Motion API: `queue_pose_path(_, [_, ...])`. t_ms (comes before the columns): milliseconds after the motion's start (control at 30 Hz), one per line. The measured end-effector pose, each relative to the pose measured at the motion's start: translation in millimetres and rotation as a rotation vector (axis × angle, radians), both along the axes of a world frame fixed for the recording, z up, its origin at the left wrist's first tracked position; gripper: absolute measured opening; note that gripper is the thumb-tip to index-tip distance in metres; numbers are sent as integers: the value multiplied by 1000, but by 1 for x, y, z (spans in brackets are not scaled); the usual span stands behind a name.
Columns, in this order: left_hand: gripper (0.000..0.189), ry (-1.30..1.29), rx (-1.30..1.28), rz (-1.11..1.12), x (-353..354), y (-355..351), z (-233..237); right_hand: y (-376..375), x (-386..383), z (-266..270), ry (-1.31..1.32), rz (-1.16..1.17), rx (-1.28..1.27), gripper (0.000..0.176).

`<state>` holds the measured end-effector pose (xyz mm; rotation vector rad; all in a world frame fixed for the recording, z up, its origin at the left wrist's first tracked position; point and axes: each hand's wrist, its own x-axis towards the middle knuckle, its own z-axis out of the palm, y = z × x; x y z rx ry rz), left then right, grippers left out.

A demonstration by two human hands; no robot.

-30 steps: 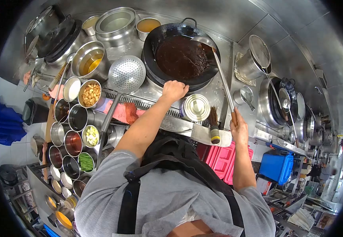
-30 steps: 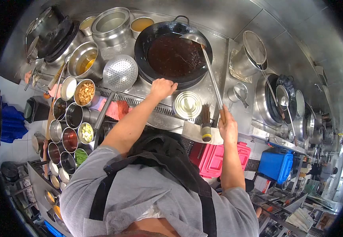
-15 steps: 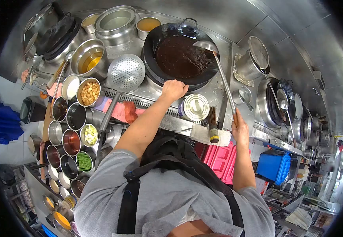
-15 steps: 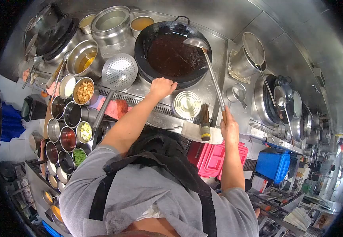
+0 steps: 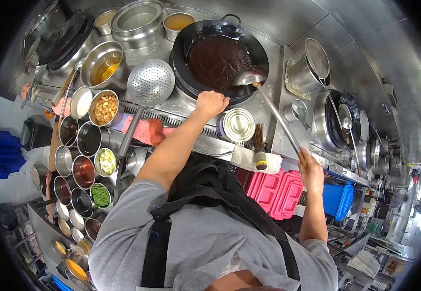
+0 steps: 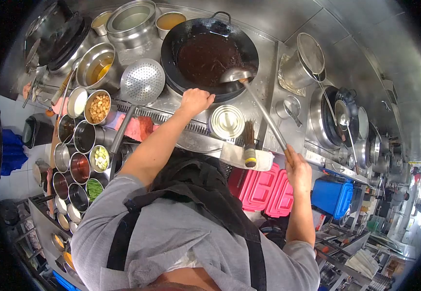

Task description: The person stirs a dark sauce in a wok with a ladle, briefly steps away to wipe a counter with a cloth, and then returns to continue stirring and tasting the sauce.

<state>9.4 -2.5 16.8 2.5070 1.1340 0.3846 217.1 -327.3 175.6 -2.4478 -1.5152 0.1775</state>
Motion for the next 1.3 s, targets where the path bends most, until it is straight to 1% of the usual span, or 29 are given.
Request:
queue_pose_path(67, [43, -1, 18, 4, 0, 1, -1, -4, -8, 2, 24, 86, -57, 54])
queue_pose_path(100, [43, -3, 17, 9, 0, 1, -1, -5, -10, -4, 51, 87, -77, 53])
queue_pose_path(200, [43, -21, 39, -3, -2, 1, -1, 3, -28, -19, 179, 104, -42, 50])
queue_pose_path(233, [42, -25, 62, -5, -1, 1, -2, 8, -32, -29, 178, 113, -42, 50])
queue_pose_path(300, [42, -39, 80, -7, -1, 1, -5, 18, -35, -58, 266, 155, 46, 48])
queue_pose_path(400, [42, -47, 86, -2, -1, 1, -5, 46, -46, -90, 304, 112, -20, 50])
queue_pose_path(533, [41, -49, 94, -7, -2, 0, -2, 97, -53, -124, 379, 114, 36, 52])
queue_pose_path(600, [41, -47, 99, -4, -1, 1, -6, 124, -47, -147, 278, 129, 72, 54])
queue_pose_path(633, [41, -64, 95, -6, -2, 1, -7, 136, -44, -147, 282, 129, 75, 54])
queue_pose_path(700, [41, -79, 94, -7, -2, 1, -5, 160, -40, -144, 182, 72, -23, 53])
queue_pose_path(733, [41, -78, 96, -6, -2, 1, -4, 169, -35, -141, 186, 73, -23, 53])
queue_pose_path(800, [41, -70, 94, -5, -3, -1, -4, 176, -18, -133, 111, 56, -24, 52])
queue_pose_path(833, [41, -62, 92, -6, -3, 0, -4, 173, -13, -123, 116, 55, -25, 52])
queue_pose_path(900, [40, -58, 90, -9, -2, 0, -4, 162, 3, -100, 126, 26, 57, 52])
queue_pose_path(933, [40, -68, 98, -12, -2, 0, -4, 152, 18, -98, 123, 25, 56, 52])
queue_pose_path(1000, [40, -82, 103, -12, -3, 0, -5, 125, 46, -95, 159, 13, 139, 45])
queue_pose_path(1033, [40, -77, 99, -11, -3, 0, -5, 111, 51, -82, 165, -16, 101, 45])
queue_pose_path(1100, [40, -77, 93, -13, -2, 0, -4, 86, 44, -45, 165, -48, 61, 45])
queue_pose_path(1167, [40, -72, 111, -6, -2, 0, -3, 64, 35, -21, 274, -185, -60, 43])
queue_pose_path(1233, [40, -71, 117, -3, -2, 0, -4, 45, 23, -9, 316, -168, -55, 44])
queue_pose_path(1300, [40, -68, 126, 0, -1, 0, -5, 31, 13, -14, 359, -149, -47, 46])
